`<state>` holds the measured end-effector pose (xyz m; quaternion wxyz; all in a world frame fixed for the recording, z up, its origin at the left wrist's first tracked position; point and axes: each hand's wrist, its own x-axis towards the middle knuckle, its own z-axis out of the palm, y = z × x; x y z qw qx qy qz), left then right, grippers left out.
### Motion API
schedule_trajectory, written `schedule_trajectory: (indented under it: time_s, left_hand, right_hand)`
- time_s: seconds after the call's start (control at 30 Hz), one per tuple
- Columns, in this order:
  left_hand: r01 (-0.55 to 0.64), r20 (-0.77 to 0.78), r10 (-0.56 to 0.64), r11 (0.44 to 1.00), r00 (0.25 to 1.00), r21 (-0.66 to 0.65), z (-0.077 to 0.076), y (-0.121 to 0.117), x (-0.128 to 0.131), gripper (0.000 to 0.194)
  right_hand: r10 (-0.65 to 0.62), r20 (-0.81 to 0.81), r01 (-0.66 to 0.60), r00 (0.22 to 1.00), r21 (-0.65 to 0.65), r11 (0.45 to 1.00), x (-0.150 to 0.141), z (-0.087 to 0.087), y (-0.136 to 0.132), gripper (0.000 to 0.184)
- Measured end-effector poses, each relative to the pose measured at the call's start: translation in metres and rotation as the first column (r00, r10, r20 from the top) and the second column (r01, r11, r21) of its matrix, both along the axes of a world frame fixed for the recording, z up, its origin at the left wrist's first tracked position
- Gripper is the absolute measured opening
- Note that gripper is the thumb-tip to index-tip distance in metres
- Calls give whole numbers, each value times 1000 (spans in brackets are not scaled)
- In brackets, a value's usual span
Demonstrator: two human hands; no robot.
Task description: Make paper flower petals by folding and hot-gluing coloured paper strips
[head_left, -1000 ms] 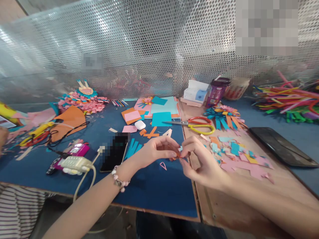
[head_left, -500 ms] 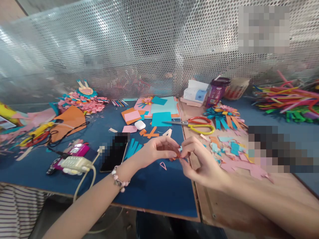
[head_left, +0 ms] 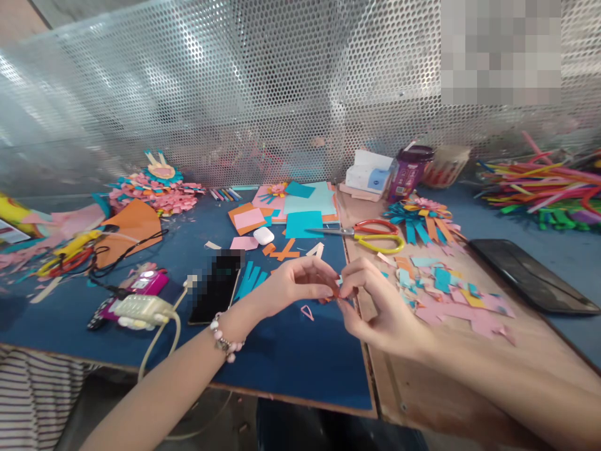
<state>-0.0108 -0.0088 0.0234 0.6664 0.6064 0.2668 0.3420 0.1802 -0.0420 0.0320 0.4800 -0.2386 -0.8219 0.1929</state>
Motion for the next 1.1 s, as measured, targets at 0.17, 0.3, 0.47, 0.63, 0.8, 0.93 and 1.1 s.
schedule_trajectory:
  time_s: [0.17, 0.3, 0.47, 0.63, 0.8, 0.93, 1.1]
  left_hand:
    - [7, 4, -7, 1000, 1000, 5, 0, 0, 0, 22]
    - [12, 25, -12, 1000, 1000, 5, 1, -1, 0, 22]
    - [14, 36, -14, 1000, 999, -1, 1, 0, 0, 22]
    - [4, 16, -4, 1000, 1000, 0, 2, -1, 1, 23]
    - [5, 18, -5, 1000, 1000, -8, 2, -1, 1, 23]
    - [19, 34, -18, 1000, 999, -3, 1, -1, 0, 21]
    - [20, 20, -20, 1000, 1000, -3, 2, -1, 0, 21]
  right_hand:
    - [9, 0, -9, 1000, -13, 1000, 1, 0, 0, 22]
    - [-1, -4, 1, 1000, -5, 1000, 1, 1, 1, 22]
    - [-4, 7, 4, 1000, 2, 1000, 1, 1, 1, 21]
    - [-9, 1, 9, 1000, 5, 1000, 1, 1, 1, 19]
    - [-10, 0, 10, 1000, -1, 1000, 1, 0, 1, 18]
    - [-16, -10, 16, 1000, -1, 1000, 1, 0, 1, 19]
    - [-10, -4, 10, 1000, -3, 1000, 1, 0, 0, 20]
